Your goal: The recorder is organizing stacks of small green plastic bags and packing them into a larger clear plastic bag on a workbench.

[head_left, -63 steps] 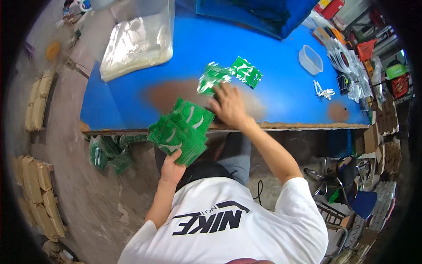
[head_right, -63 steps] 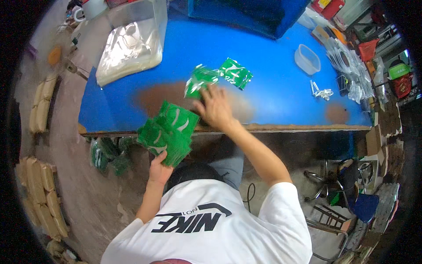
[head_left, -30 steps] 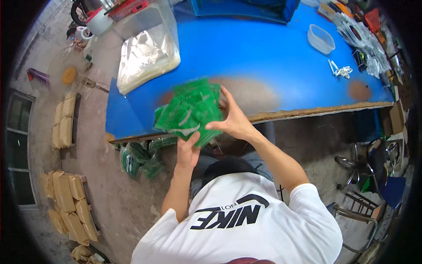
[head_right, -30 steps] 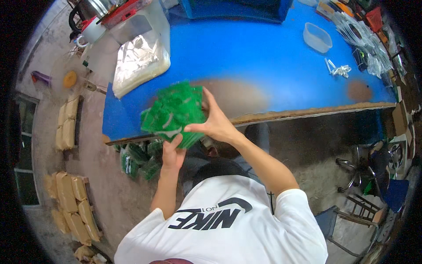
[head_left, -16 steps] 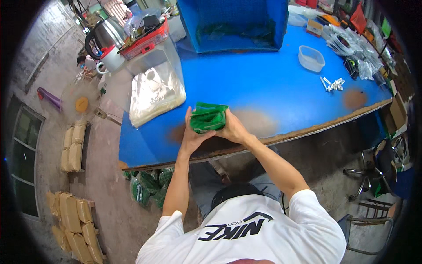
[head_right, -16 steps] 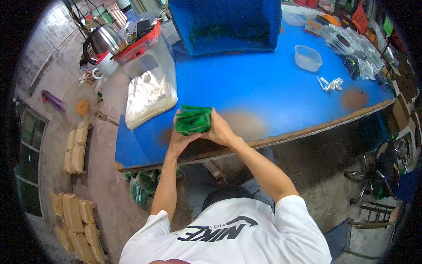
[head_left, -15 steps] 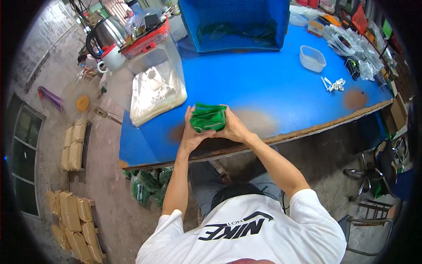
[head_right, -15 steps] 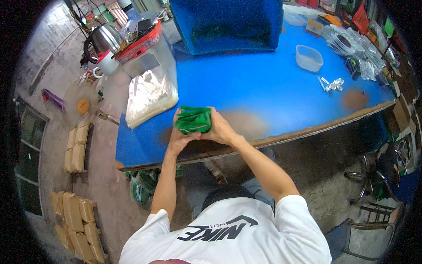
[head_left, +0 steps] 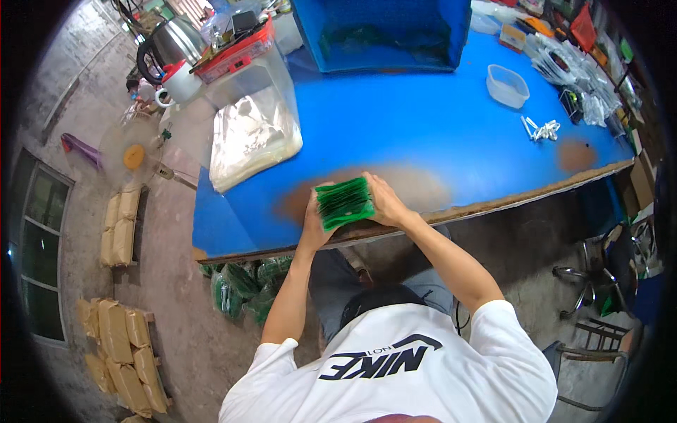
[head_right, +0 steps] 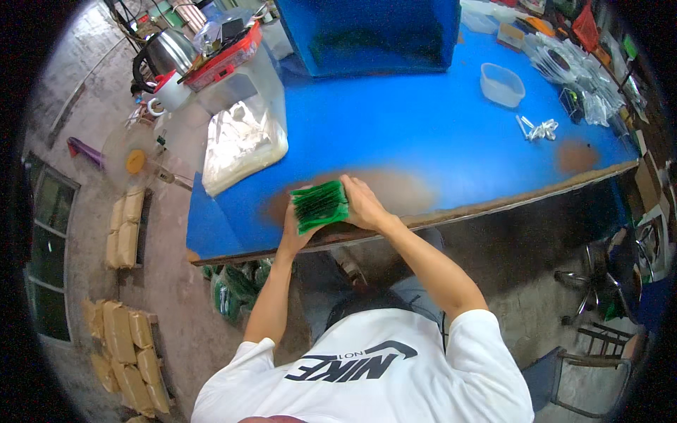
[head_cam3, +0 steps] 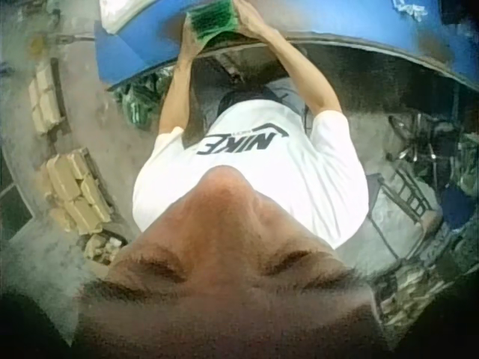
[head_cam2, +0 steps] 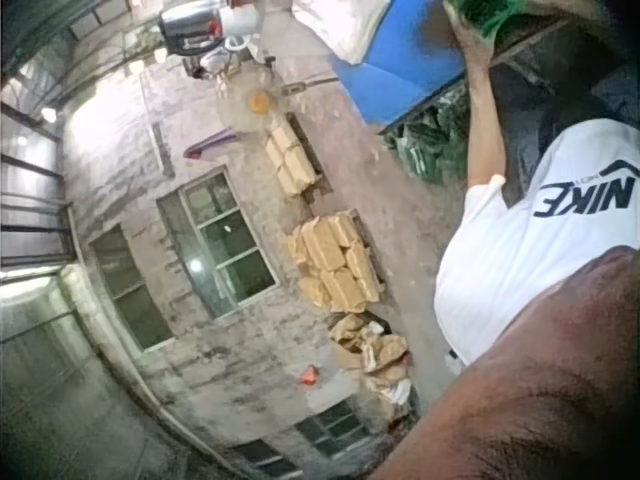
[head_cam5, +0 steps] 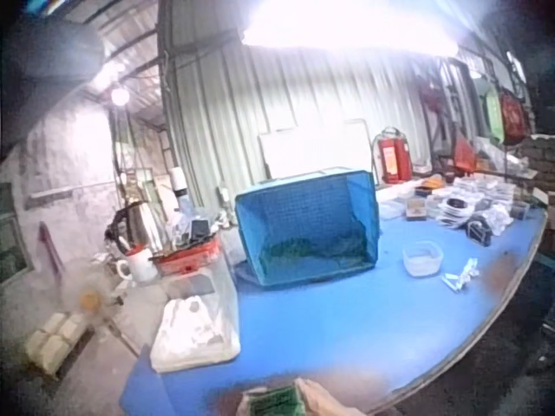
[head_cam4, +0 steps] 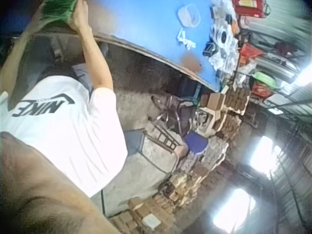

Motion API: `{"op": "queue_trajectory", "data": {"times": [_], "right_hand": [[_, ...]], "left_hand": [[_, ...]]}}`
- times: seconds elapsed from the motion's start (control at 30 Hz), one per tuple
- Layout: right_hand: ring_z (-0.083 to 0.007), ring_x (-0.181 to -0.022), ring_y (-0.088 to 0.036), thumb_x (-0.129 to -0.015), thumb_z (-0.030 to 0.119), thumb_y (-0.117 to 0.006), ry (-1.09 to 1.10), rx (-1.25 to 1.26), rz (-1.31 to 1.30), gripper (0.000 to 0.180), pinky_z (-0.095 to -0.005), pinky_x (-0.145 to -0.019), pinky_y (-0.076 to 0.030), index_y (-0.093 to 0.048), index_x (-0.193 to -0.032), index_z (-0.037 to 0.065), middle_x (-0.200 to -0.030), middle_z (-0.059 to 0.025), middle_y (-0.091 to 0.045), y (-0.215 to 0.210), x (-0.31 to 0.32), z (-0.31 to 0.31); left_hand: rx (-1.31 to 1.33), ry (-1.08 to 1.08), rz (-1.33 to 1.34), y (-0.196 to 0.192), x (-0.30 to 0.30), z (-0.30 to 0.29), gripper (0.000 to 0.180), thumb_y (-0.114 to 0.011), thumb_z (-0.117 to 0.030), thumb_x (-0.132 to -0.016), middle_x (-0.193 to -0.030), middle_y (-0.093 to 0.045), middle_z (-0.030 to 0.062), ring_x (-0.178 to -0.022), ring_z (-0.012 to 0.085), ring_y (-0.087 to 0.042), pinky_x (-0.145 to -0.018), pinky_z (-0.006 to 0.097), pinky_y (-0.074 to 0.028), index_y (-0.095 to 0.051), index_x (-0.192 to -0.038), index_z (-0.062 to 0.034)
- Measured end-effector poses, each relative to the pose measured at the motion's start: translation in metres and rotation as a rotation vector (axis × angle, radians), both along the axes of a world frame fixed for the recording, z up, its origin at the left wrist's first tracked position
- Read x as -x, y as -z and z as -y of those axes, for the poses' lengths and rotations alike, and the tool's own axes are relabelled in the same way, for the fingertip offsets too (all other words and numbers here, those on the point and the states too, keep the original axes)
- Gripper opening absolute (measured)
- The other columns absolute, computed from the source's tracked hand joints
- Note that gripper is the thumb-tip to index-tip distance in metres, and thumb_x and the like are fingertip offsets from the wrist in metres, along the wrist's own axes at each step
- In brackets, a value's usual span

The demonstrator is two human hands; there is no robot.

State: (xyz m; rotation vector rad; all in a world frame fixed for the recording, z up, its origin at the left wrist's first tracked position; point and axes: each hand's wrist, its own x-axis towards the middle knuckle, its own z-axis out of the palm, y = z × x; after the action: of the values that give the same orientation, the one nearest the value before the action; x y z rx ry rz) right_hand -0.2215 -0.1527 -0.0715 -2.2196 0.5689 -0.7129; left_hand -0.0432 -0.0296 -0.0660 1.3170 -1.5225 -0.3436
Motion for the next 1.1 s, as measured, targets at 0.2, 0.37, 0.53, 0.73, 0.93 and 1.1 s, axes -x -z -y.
{"op": "queue_trajectory", "data": {"times": [0.2,0.37,0.53,0.73,0.93,1.1], "right_hand": [[-0.0398,-0.119,-0.052,-0.074,0.027,-0.084,-0.151,-0.096,0.019,0.07,-0.0484,-0.101,-0.041,-0.048,-0.129,0.003,-0.124,-0.0219,-0.058,-0.047,0.013,0.0],[-0.0322,-0.103,-0.063,-0.08,0.02,-0.081,-0.212,-0.205,0.139,0.054,-0.04,-0.089,-0.05,-0.057,-0.125,0.004,-0.119,-0.0178,-0.066,-0.112,0.035,-0.002],[-0.0174,-0.072,-0.066,-0.089,0.011,-0.071,-0.088,-0.13,0.101,0.013,-0.0326,-0.061,-0.049,-0.069,-0.098,0.002,-0.082,-0.006,-0.072,-0.111,0.04,0.022],[-0.0171,-0.083,-0.069,-0.097,0.029,-0.066,0.284,-0.587,0.295,0.039,-0.0274,-0.072,-0.055,-0.062,-0.117,-0.004,-0.091,-0.0118,-0.072,-0.048,0.034,0.147],[-0.0439,-0.129,-0.048,-0.087,0.059,-0.066,0.669,0.393,-0.068,0.08,-0.051,-0.106,-0.041,-0.049,-0.136,-0.002,-0.136,-0.0311,-0.051,-0.031,0.016,0.362],[-0.0457,-0.135,-0.042,-0.088,0.073,-0.046,0.728,0.664,-0.402,0.087,-0.0505,-0.114,-0.033,-0.047,-0.144,0.006,-0.147,-0.0262,-0.044,-0.063,-0.034,0.537]], "left_hand": [[-0.162,0.132,-0.202,0.009,0.001,0.002,0.037,-0.081,-0.003,-0.08,-0.107,-0.067,0.0089,-0.102,0.0186,-0.063,-0.09,0.033,-0.05,-0.063,-0.113,-0.0017],[-0.251,0.094,-0.277,-0.054,0.025,-0.01,0.038,-0.081,-0.004,-0.079,-0.106,-0.071,0.0051,-0.096,0.0141,-0.066,-0.087,0.031,-0.052,-0.064,-0.113,0.0],[-0.411,0.214,-0.663,-0.045,0.041,0.001,0.041,-0.081,-0.007,-0.079,-0.109,-0.07,0.0074,-0.099,0.0144,-0.065,-0.09,0.032,-0.052,-0.065,-0.115,0.0009],[-0.385,-0.05,-0.578,-0.022,0.048,0.006,0.04,-0.077,-0.007,-0.083,-0.112,-0.068,0.0077,-0.1,0.0152,-0.063,-0.09,0.031,-0.05,-0.062,-0.118,0.0019],[-0.201,-0.422,-0.339,-0.012,0.071,0.006,0.033,-0.074,-0.008,-0.083,-0.111,-0.069,0.0125,-0.1,0.0249,-0.066,-0.091,0.037,-0.049,-0.065,-0.113,0.0014],[-0.436,-0.486,0.029,0.008,0.071,-0.032,0.04,-0.077,-0.013,-0.084,-0.117,-0.065,0.0156,-0.108,0.0292,-0.062,-0.095,0.043,-0.046,-0.061,-0.117,0.0011]]}}
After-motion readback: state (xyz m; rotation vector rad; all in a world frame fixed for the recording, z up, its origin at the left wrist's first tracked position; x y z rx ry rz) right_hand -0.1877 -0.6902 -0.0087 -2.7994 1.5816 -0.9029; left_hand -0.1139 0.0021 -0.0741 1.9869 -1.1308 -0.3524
